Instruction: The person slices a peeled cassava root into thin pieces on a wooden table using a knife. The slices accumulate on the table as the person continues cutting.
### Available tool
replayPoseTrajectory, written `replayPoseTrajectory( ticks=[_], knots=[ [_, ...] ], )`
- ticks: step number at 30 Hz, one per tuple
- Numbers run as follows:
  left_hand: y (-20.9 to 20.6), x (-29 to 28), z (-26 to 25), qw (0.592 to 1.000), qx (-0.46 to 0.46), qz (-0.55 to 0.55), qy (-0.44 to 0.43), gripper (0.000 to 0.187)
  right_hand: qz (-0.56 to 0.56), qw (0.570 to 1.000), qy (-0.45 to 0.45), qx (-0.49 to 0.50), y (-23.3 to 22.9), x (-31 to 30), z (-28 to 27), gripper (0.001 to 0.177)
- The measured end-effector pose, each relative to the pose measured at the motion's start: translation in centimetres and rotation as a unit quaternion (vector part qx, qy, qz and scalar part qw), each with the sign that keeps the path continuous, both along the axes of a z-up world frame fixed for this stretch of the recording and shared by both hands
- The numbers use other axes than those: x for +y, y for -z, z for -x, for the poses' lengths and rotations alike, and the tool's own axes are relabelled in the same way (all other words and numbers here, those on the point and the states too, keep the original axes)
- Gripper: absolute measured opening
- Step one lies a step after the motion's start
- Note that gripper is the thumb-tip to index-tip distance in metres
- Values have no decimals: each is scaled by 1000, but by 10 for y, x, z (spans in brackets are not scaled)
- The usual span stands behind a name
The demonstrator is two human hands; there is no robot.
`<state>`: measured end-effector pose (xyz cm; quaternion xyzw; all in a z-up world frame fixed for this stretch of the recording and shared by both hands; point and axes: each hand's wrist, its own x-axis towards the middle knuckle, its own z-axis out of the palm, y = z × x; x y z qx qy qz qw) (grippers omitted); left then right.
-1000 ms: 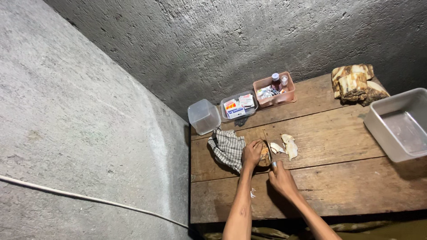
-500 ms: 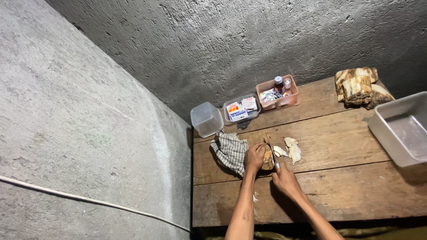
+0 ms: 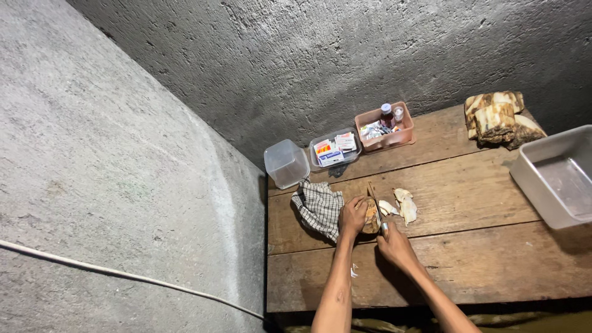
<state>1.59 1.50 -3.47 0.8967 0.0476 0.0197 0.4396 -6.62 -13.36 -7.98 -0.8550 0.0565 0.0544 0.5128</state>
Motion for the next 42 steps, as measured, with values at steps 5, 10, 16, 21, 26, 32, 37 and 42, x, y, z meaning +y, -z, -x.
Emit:
replayPoseTrajectory(
  ticks=[5, 10, 16, 21, 26, 32, 37, 42],
  knots=[
    [1, 1, -2, 1000, 3, -8, 3, 44, -6, 999, 3, 33, 0, 1, 23, 31],
    [-11, -1, 2, 998, 57, 0, -8, 45, 0, 998, -6, 61, -9, -2, 11, 29],
    [-10, -1, 2, 999, 36, -4, 2, 45, 22, 997, -21, 71, -12, -6, -1, 38],
    [-12, -4, 6, 1000, 7, -1, 0, 43, 32, 998, -36, 38, -4, -16, 1, 34],
    [-7, -2, 2, 1000, 3, -1, -3, 43, 17, 997, -34, 73, -9, -25, 29, 30],
    [4, 0, -1, 999, -35, 5, 17, 42, -12, 998, -8, 58, -22, -18, 52, 27],
    [4, 1, 0, 999, -27, 11, 22, 43, 0, 1000, -14, 16, -19, -7, 25, 29],
    [3, 0, -2, 999, -19, 38, 27, 42, -1, 999, -37, 28, -29, -10, -7, 33]
  ],
)
